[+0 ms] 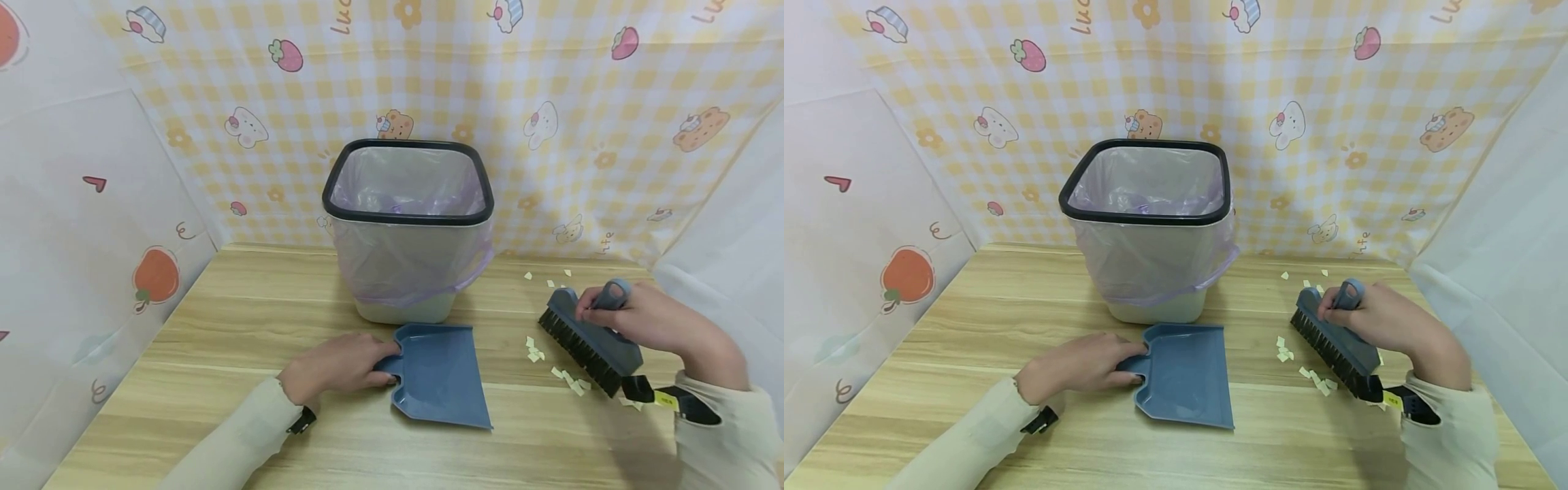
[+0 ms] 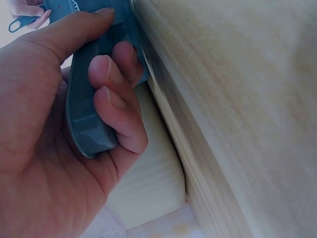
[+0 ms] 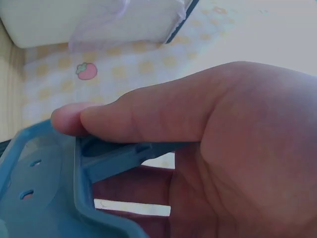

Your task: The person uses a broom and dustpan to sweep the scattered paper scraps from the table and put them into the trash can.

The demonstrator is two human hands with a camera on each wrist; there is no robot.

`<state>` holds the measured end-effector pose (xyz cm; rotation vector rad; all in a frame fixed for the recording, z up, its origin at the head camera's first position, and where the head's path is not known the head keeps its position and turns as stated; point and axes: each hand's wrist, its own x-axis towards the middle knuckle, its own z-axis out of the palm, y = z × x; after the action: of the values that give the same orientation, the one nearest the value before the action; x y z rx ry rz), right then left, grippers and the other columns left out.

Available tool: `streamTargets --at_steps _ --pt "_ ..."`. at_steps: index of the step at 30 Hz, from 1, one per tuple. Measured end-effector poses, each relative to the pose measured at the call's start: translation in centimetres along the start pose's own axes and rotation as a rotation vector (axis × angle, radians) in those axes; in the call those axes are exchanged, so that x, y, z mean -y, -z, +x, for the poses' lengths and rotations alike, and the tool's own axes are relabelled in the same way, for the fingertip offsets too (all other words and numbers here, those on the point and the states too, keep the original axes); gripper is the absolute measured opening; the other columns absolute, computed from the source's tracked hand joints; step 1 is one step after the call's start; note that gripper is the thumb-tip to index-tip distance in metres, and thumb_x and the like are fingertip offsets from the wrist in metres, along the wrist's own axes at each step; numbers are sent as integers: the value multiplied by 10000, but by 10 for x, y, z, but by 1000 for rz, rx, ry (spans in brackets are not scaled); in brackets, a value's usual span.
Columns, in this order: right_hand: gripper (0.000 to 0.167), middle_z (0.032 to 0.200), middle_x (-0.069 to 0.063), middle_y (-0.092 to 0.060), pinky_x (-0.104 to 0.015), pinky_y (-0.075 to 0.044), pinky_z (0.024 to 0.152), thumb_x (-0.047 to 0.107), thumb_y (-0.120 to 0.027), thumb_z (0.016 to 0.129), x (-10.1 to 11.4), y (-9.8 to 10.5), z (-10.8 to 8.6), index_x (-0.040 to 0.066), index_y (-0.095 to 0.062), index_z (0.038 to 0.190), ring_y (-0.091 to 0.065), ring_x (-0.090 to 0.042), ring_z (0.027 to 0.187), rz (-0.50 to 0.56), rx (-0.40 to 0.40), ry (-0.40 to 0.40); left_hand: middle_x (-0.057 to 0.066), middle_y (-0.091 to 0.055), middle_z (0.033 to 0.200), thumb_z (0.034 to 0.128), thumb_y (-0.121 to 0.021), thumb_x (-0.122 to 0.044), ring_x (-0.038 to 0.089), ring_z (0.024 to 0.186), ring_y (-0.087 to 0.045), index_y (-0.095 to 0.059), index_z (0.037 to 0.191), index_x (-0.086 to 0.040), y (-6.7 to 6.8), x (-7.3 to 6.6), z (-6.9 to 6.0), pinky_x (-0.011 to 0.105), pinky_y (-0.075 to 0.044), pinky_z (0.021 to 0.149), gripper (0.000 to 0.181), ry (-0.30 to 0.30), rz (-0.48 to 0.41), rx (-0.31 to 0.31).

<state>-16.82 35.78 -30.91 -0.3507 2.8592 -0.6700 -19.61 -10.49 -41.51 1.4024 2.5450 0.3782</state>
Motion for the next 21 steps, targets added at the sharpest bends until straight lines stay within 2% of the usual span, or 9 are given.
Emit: streamTargets --at_steps 5,11,14,21 --pt "126 785 35 -543 -307 -459 649 231 -626 1130 1 -5 3 164 -732 1146 -554 -146 654 8 26 -5 -110 -465 792 1104 -708 -289 58 699 -440 -664 1161 -113 0 0 0 265 -403 662 190 -4 2 -3" --pt "64 719 65 -513 -309 -435 621 195 -656 1115 6 -11 8 178 -715 1096 -533 -110 602 8 6 90 -110 -465 790 1104 -708 -290 53 696 -440 -662 1153 -118 0 0 0 262 -402 656 185 -1 -4 -6" --pt "65 711 82 -518 -306 -432 634 179 -662 1112 7 -13 11 189 -715 1075 -527 -90 599 -12 -7 128 -110 -468 791 1104 -708 -296 54 696 -443 -660 1147 -118 1 0 0 263 -403 652 189 -1 -1 -8" --pt "84 771 95 -589 -308 -452 664 183 -659 1118 8 -15 15 169 -731 1077 -530 -67 654 -50 -49 159 -109 -472 790 1100 -711 -298 58 701 -451 -654 1132 -124 -1 1 0 267 -407 652 186 7 8 -4"
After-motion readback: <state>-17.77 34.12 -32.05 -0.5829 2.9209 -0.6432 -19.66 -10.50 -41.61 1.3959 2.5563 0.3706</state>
